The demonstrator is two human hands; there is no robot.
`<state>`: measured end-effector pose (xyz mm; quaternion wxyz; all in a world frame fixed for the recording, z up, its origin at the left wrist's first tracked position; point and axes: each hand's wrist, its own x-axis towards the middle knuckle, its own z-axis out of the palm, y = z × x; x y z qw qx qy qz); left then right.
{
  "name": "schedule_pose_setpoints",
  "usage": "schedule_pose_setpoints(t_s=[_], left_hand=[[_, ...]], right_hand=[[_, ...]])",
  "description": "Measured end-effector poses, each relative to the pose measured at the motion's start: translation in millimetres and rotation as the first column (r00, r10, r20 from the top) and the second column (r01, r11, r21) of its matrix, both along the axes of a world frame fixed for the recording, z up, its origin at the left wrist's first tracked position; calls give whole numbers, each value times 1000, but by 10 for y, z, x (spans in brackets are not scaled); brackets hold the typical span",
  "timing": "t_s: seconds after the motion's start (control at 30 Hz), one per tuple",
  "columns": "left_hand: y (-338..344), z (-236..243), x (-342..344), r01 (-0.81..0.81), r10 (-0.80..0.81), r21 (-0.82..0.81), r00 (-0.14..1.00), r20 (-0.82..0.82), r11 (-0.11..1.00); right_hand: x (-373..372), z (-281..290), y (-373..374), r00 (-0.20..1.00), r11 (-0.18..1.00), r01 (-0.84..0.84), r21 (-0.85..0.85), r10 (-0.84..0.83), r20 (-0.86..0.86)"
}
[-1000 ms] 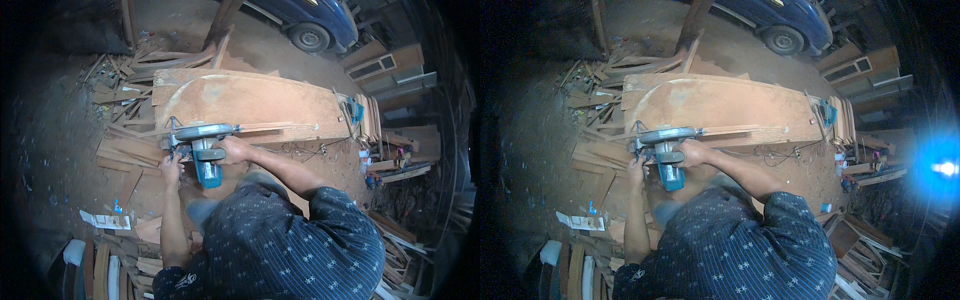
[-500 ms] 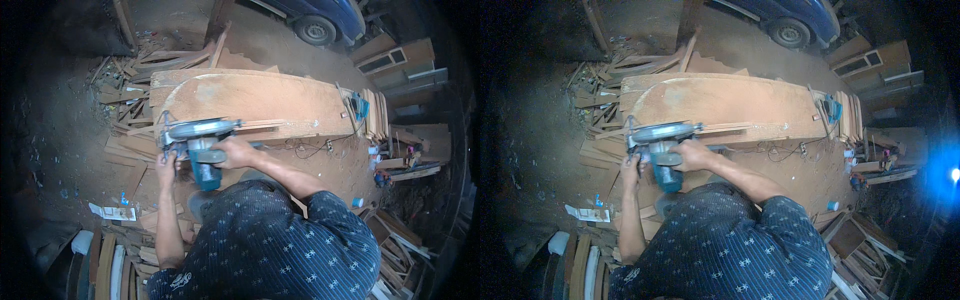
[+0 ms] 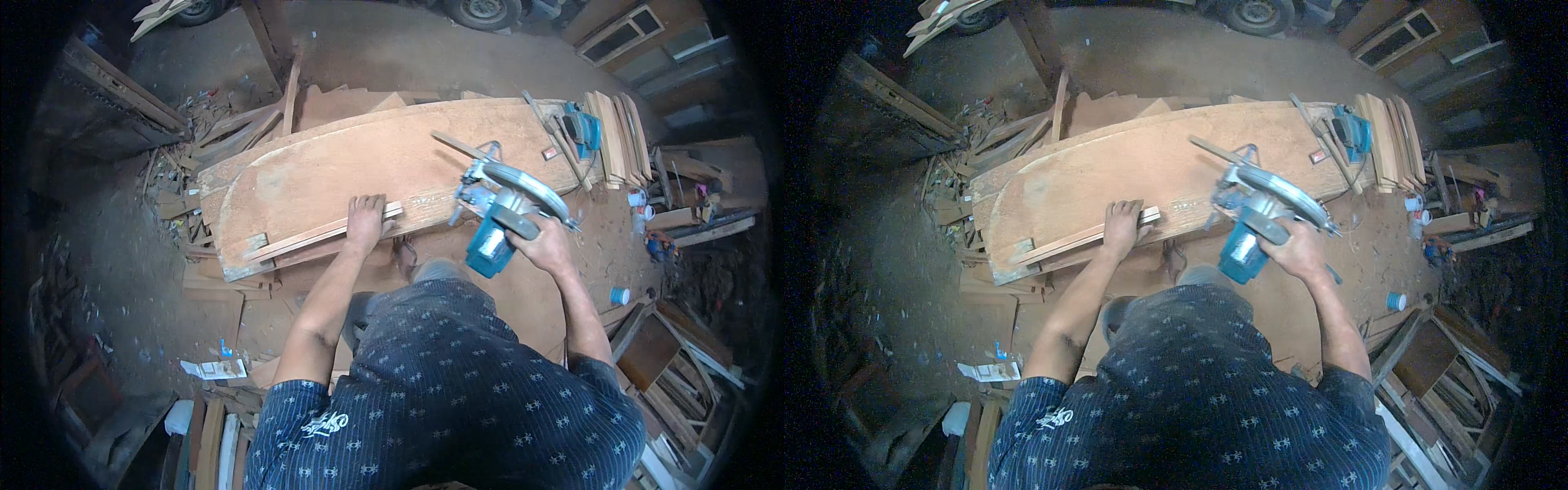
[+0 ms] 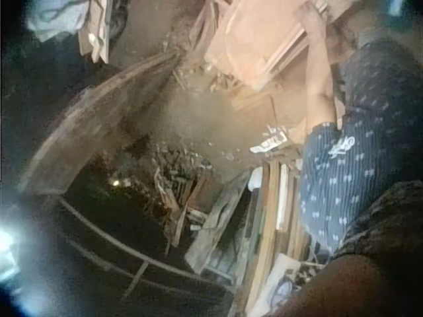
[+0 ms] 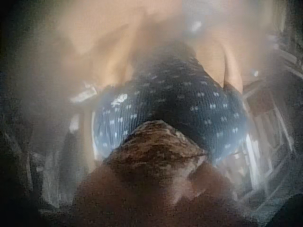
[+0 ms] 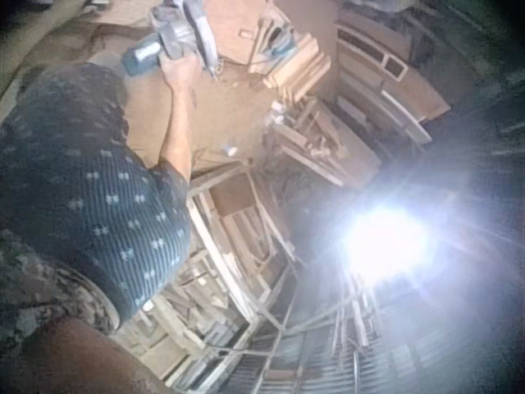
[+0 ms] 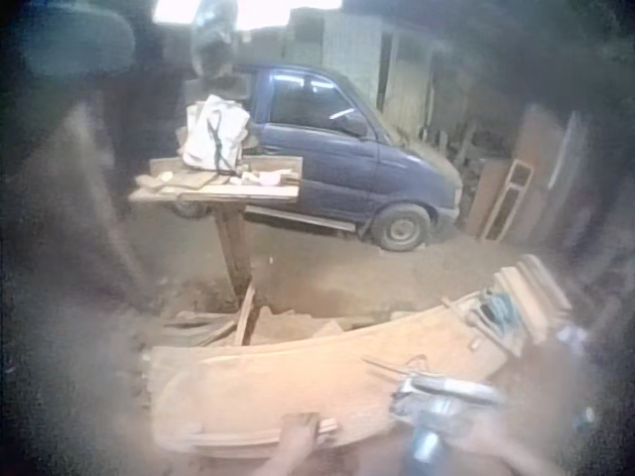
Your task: The person uses a handheld electric planer to smooth the surface of a wooden plank. They then switch to a circular saw to cut the plank into smaller pieces, handling the wood and tools with both hands.
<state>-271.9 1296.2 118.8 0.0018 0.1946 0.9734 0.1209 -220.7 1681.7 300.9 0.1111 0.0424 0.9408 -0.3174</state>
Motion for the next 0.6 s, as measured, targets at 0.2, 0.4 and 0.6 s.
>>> schedule_pose_setpoints(t_s=[0.2,0.4,0.6], left_hand=[[171,-180,-192,92,-73,-56,960,271,994],[188,-173,-218,62,14,-198,932,362,978],[131,805,-159,-81,79,-8,930,358,997]], right_hand=[[-87,-469,637,983,977,149,-151,-129,131],[-428,-681,705,982,874,188,-447,-183,56],[-793,-849,1051,952,306,287,-908,17,307]])
